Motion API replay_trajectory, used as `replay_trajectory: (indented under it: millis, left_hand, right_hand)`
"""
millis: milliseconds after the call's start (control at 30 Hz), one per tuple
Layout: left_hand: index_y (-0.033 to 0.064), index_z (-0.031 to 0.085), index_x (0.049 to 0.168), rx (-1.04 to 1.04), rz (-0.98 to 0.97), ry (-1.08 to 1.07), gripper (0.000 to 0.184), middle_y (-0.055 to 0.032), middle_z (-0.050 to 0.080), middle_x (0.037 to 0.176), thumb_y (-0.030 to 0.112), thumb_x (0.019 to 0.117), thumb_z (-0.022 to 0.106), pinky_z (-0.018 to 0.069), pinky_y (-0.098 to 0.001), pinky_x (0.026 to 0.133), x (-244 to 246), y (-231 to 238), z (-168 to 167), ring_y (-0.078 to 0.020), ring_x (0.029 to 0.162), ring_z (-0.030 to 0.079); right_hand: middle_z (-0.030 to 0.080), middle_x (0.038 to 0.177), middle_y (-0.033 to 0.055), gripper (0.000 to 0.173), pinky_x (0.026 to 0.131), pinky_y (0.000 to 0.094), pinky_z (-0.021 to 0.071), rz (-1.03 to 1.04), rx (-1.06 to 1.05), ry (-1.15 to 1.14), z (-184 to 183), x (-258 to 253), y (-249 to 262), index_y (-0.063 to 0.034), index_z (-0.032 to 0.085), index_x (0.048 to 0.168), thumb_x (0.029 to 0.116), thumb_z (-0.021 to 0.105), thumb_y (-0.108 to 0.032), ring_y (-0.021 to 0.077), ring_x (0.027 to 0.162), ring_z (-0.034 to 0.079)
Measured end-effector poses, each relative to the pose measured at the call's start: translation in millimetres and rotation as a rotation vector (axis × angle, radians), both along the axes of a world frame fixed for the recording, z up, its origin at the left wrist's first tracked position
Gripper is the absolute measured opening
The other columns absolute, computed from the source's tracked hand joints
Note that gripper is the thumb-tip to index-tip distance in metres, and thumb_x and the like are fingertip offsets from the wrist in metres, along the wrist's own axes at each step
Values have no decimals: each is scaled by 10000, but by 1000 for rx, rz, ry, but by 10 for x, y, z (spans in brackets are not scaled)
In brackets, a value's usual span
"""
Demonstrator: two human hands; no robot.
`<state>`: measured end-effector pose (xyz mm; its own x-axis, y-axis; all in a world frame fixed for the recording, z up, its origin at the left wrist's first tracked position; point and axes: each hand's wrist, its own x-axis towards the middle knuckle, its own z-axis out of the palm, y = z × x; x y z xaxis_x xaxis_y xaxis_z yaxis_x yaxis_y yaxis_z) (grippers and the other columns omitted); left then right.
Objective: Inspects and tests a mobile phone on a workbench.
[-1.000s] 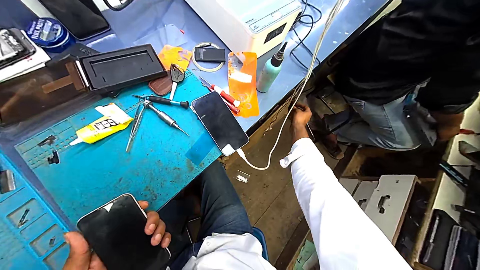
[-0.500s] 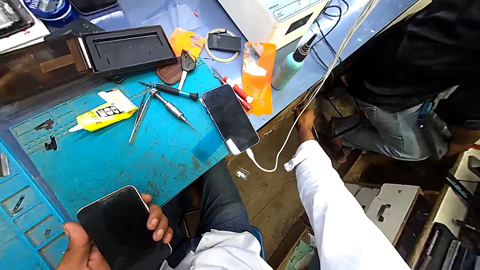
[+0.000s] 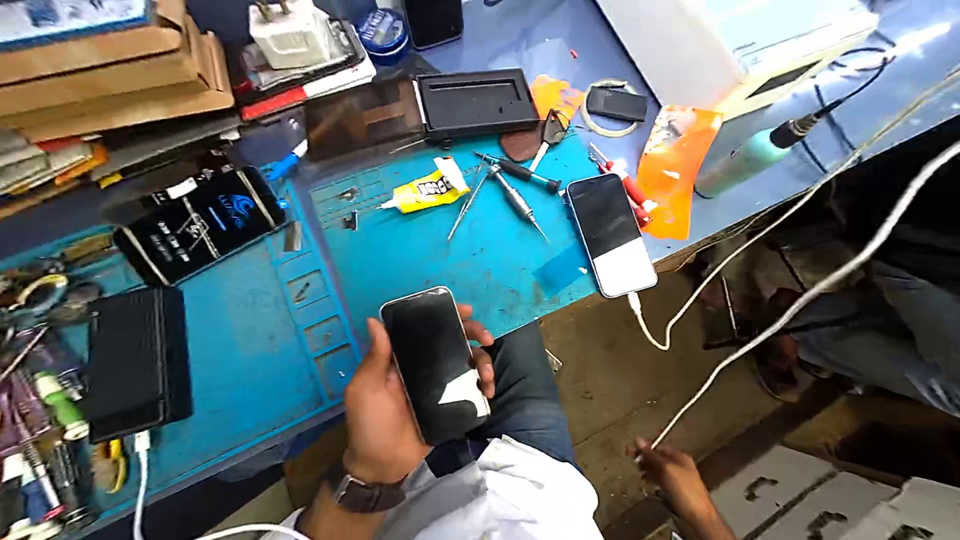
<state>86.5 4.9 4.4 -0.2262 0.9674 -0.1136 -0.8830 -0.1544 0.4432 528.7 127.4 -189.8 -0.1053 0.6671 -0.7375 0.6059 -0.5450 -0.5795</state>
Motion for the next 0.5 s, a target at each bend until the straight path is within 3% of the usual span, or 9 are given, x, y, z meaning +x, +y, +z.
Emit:
replay_trajectory:
  millis: [100,200,267,367,500]
  left_hand:
    - [257,342,1583,63,-19,0,684,-183,607,1298,647,1034,221,590,-472,838,-17,53,50,-312,1010,677]
    - [372,237,1615,100,-7,47,593,-175,584,1359,588,1063,230,625,-446,734,-25,118,151,-309,994,698]
    - [355,291,1600,110,17,54,575,-173,592,1364,570,1069,239,627,-439,727,-23,148,224,-305,997,704]
    - [278,423,1525,87,96,27,632,-156,628,1276,610,1057,160,617,-458,771,21,210,318,-304,1008,697]
    - [234,505,1435,2,246,-51,723,-125,653,1213,673,1026,102,611,-466,804,71,282,422,-287,1018,699]
  right_hand:
    - [767,983,78,276,685,321,613,187,-106,335,623,-274,-458,4,736,1014,1054,520,-165,141,741,709]
    - [715,1089,49,192,731,301,634,395,-76,830,1270,-594,-475,-82,791,1064,1023,642,-198,117,827,703]
    - [703,1024,38,156,731,286,630,427,34,1098,1657,-929,-398,-108,775,1080,971,728,-210,117,841,699]
    - [691,944,-4,95,703,260,588,245,249,1335,2038,-1590,-398,-163,740,1001,917,777,-188,89,804,671]
    - [693,1016,56,95,822,358,636,2,406,1385,2225,-2407,-578,-125,756,1010,917,765,-106,160,908,710]
